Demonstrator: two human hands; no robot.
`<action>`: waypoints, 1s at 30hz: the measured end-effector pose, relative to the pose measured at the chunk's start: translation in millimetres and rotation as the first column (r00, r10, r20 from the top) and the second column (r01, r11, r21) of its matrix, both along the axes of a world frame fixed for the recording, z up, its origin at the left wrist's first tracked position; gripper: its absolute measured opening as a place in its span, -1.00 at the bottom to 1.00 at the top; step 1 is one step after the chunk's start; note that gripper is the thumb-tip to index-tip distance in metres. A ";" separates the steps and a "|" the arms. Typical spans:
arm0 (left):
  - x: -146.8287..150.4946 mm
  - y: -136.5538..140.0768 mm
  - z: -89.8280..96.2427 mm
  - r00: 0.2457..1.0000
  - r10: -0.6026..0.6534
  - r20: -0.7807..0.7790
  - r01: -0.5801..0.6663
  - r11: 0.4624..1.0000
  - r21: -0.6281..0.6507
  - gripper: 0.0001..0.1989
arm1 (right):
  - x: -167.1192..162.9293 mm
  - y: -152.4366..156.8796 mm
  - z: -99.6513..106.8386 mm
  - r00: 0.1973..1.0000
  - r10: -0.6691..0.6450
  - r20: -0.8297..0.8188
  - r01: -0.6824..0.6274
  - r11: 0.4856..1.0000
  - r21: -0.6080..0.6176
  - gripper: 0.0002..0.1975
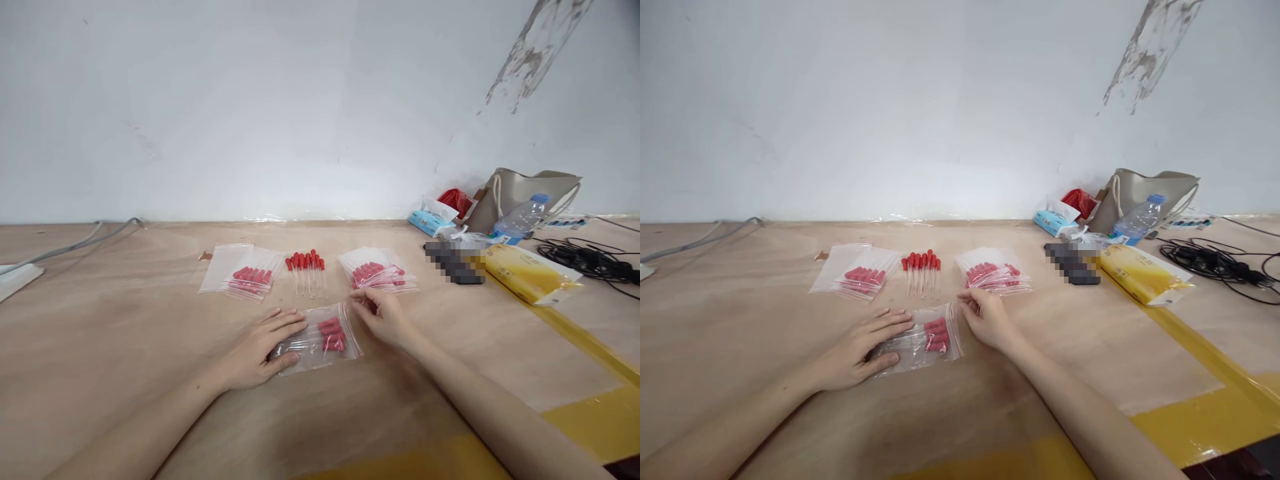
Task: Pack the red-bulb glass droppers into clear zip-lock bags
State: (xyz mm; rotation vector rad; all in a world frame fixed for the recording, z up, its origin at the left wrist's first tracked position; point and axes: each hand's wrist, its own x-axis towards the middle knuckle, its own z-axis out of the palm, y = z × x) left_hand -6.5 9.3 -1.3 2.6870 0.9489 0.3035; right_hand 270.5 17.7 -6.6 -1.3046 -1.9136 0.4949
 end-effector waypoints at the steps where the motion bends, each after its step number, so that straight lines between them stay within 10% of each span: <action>1: 0.0 0.5 -0.2 1.000 -0.002 -0.002 0.002 1.000 -0.002 -0.52 | -3.3 4.9 4.0 0.999 -0.022 0.030 0.022 1.000 0.021 -0.83; 12: -1.8 0.2 3.2 0.992 0.001 0.126 0.008 0.997 -0.070 -0.73 | -70.8 100.5 13.7 0.893 -0.252 0.372 0.331 0.929 -0.165 -0.69; 19: -3.8 0.1 4.0 0.992 0.001 0.127 0.012 0.995 -0.099 -0.77 | -76.2 100.0 15.8 0.878 -0.266 0.397 0.362 0.913 -0.190 -0.61; 25: -3.1 3.5 2.0 0.999 -0.030 0.041 0.032 0.998 -0.045 -0.60 | -32.4 48.0 7.1 0.963 -0.179 -0.202 0.207 0.971 0.122 -0.46; 30: -3.7 2.8 1.0 1.000 -0.013 0.019 0.013 1.000 -0.024 -0.58 | 3.7 9.2 -10.9 0.644 -0.197 -0.739 0.253 0.967 -0.037 -0.51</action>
